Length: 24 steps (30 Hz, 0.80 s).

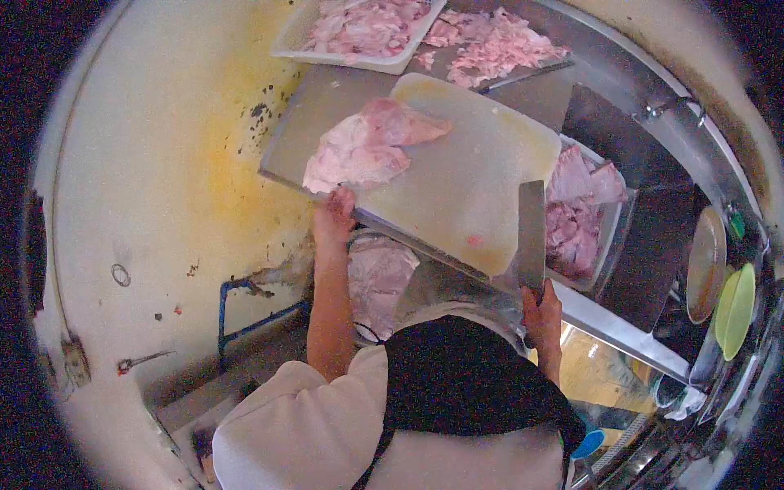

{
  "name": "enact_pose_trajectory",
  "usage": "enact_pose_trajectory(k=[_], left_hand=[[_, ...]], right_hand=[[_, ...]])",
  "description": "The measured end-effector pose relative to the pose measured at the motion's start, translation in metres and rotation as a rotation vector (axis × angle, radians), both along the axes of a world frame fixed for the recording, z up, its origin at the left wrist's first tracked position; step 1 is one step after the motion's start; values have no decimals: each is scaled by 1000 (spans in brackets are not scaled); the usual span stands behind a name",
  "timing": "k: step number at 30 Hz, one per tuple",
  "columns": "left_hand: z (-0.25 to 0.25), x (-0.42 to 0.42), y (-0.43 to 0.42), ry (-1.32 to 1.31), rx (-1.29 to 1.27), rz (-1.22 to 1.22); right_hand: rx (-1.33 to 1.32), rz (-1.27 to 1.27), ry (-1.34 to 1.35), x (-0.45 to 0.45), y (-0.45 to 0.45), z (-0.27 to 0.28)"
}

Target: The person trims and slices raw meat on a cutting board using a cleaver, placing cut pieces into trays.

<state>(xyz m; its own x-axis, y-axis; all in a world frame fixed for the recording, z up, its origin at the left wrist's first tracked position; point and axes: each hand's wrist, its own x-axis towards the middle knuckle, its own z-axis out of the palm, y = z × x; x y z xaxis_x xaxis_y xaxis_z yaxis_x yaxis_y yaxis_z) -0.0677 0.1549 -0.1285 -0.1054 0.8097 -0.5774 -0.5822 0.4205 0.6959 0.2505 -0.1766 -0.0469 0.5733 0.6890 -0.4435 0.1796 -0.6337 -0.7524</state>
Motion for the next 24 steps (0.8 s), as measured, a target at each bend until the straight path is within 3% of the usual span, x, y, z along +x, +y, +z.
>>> enact_pose_trajectory(k=[4,7,10,12,14,16,19,21,23,24], left_hand=[[-1,-6,24,-87,106,-10],[-12,-12,66,-181,3,-92],[-12,1,95,-92,-31,-208],[-14,7,120,59,-28,-456],[-1,25,121,292,-10,-555],[43,69,97,601,18,-498],[41,84,76,517,363,-363],[14,74,84,424,474,-303],[21,74,86,360,559,-297],[50,74,75,347,585,-315]], right_hand=[[-49,-35,51,-3,6,10],[-40,6,-6,0,9,14],[13,58,-90,4,8,4],[-88,59,-16,3,19,26],[23,84,-88,8,15,6],[38,91,-103,12,14,-1],[10,91,-57,16,25,3],[76,121,-68,21,28,2],[104,172,-134,29,26,-7],[132,206,-204,32,23,-15]])
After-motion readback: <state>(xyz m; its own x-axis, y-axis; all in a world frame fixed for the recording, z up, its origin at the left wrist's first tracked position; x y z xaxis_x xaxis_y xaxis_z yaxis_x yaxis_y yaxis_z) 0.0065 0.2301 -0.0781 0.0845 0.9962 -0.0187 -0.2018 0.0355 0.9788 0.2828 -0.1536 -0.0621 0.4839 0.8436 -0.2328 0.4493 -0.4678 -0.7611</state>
